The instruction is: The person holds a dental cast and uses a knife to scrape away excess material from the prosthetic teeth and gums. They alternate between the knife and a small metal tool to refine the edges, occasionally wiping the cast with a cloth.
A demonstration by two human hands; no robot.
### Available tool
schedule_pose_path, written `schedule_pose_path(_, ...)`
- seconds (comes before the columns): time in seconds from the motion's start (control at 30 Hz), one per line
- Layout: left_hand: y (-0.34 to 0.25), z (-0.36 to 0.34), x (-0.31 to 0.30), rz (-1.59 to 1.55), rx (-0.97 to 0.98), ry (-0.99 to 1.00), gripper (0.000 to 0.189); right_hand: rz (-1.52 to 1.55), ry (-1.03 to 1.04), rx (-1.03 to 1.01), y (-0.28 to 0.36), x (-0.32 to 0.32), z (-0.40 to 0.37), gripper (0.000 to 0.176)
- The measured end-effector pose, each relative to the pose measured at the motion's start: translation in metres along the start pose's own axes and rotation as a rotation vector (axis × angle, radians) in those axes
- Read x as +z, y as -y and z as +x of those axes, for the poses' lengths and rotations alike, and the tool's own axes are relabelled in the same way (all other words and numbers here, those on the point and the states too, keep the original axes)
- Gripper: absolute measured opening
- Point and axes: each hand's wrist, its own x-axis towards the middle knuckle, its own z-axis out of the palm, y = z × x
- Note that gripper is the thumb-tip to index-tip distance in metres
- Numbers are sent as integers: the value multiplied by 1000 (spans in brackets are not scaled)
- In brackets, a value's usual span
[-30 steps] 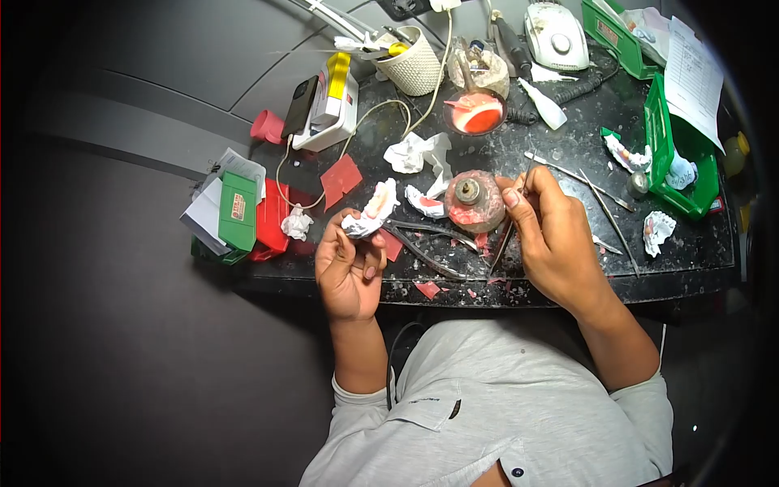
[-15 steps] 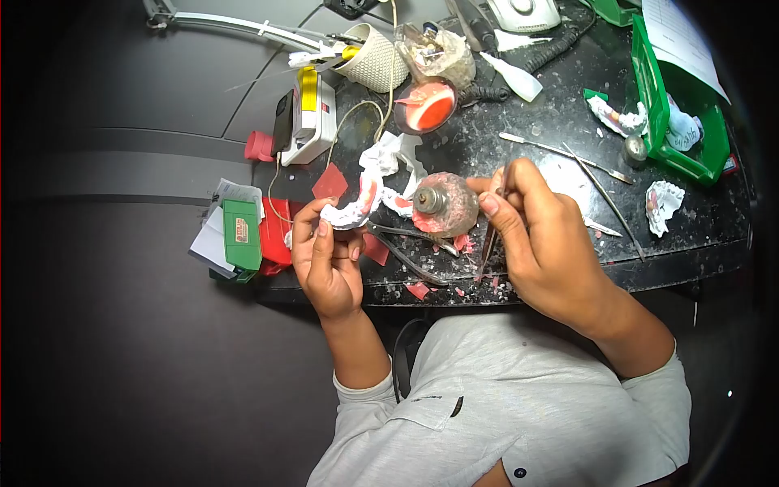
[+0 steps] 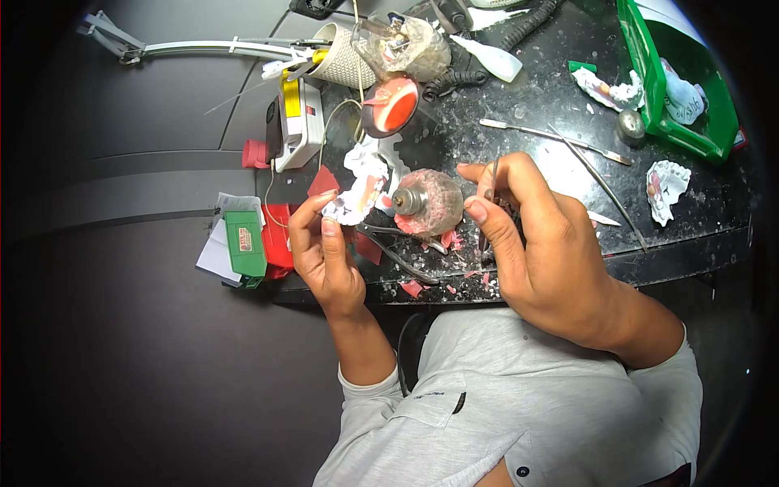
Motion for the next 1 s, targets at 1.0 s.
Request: schedule_pose_path(1.0, 11, -28, -35, -538, -457, -102, 26, 57, -117, -142, -9, 7, 1, 13)
